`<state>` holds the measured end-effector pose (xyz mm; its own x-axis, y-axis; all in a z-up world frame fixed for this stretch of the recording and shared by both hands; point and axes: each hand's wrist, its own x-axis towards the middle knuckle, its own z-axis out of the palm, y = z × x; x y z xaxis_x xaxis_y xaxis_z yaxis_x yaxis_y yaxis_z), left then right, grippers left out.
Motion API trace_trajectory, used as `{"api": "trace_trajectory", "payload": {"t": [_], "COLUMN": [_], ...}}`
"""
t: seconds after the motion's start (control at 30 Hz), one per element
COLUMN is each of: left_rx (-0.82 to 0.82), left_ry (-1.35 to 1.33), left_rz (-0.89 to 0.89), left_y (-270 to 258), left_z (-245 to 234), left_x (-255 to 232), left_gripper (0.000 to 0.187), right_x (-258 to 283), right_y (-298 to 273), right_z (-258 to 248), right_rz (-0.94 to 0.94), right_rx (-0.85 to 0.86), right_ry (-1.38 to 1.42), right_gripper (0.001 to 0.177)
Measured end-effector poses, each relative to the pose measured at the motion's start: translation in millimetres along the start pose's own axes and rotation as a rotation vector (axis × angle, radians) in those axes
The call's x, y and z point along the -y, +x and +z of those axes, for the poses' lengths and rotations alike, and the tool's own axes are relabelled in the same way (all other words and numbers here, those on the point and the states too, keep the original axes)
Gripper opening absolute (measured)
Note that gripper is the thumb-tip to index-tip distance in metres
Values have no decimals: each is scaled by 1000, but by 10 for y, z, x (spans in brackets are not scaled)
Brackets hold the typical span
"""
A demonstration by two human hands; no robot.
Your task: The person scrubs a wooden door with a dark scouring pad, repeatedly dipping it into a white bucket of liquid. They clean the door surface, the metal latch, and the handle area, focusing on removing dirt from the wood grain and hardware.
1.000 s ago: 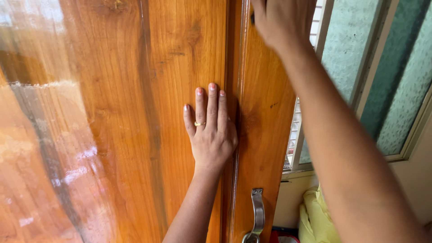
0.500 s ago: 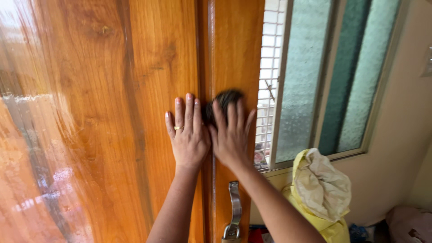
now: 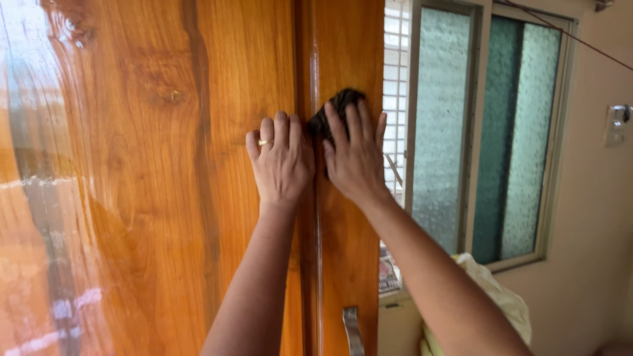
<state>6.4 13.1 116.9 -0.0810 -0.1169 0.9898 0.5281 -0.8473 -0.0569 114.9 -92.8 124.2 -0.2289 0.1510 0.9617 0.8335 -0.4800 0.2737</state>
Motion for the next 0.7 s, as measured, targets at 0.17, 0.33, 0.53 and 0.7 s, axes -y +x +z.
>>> {"api": "trace_trajectory", "payload": {"t": [0.17,0.33,0.53,0.7], "left_rx": [103,228,273,244], "left_ry": [9,20,35,-15], "left_rz": [0,2,-3,-13], "left_y": [-20,35,74,57], "left_z": [-7,-88,-120,-132], "left_x": [-14,0,11,15], "left_gripper": [72,78,76,71], "right_x": [-160,-230,-32,271], "right_y": [546,1014,825,299], "right_z": [149,284,344,216], "right_rz": [29,100,185,175], "right_rx": [-65,-115,-180,-130], "right_ry": [-17,-35,-34,17], "right_gripper": [61,56,53,53]}}
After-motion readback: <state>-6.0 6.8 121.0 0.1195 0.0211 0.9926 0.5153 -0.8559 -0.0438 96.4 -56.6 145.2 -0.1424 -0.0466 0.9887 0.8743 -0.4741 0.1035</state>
